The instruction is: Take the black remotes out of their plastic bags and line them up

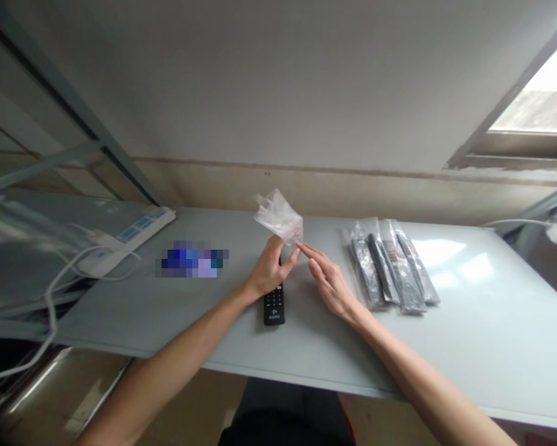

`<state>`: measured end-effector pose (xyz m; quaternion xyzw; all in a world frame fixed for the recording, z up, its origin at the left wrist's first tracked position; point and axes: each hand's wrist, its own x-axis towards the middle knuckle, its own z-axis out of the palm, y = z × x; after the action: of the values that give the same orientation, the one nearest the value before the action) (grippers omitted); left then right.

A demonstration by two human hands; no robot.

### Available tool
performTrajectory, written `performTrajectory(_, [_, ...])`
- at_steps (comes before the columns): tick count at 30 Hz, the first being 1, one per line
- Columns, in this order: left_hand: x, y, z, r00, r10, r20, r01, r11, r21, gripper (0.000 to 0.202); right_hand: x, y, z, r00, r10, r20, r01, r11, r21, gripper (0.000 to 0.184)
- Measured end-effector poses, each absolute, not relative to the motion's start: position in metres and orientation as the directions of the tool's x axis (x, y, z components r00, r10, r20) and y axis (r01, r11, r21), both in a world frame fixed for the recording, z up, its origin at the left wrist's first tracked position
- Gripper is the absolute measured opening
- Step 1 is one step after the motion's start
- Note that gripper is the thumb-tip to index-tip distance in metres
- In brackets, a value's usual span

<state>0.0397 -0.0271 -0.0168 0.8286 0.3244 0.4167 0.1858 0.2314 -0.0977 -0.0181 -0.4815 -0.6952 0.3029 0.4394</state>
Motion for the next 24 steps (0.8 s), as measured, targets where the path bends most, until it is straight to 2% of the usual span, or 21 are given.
performTrajectory(5, [0.032, -0.022, -0.013, 0.580, 0.547, 0.604, 0.324, -0.835, 0.445, 0.068, 0.231, -0.104, -0.013, -0.141, 0.957, 0.254, 0.390, 0.290, -0.874, 0.062])
performTrajectory(7, [0.028, -0.018, -0.010, 0.597, 0.513, 0.617, 0.352, -0.859, 0.373, 0.073, 0.231, -0.105, -0.011, -0.170, 0.953, 0.251, 0.334, 0.296, -0.895, 0.067])
performTrajectory(11, [0.017, -0.010, -0.004, 0.553, 0.517, 0.653, 0.484, -0.837, 0.254, 0.082, 0.231, -0.101, -0.012, -0.220, 0.946, 0.236, 0.073, 0.257, -0.964, 0.085])
performTrajectory(13, [0.013, -0.008, -0.002, 0.532, 0.524, 0.665, 0.536, -0.816, 0.216, 0.090, 0.231, -0.098, -0.015, -0.198, 0.956, 0.218, -0.072, 0.207, -0.976, 0.085])
performTrajectory(15, [0.010, -0.006, 0.000, 0.520, 0.547, 0.657, 0.581, -0.789, 0.197, 0.097, 0.232, -0.095, -0.018, -0.133, 0.976, 0.175, -0.152, 0.154, -0.976, 0.080])
performTrajectory(18, [0.008, -0.005, -0.001, 0.506, 0.604, 0.615, 0.637, -0.743, 0.206, 0.103, 0.236, -0.092, -0.021, 0.000, 0.994, 0.109, -0.167, 0.108, -0.980, 0.073])
performTrajectory(21, [0.010, -0.002, -0.005, 0.498, 0.648, 0.576, 0.666, -0.711, 0.224, 0.103, 0.239, -0.091, -0.023, 0.103, 0.993, 0.064, -0.144, 0.079, -0.986, 0.080])
performTrajectory(24, [0.014, -0.002, -0.009, 0.529, 0.665, 0.528, 0.673, -0.707, 0.217, 0.094, 0.238, -0.092, -0.021, 0.140, 0.989, 0.038, -0.134, 0.057, -0.989, 0.083])
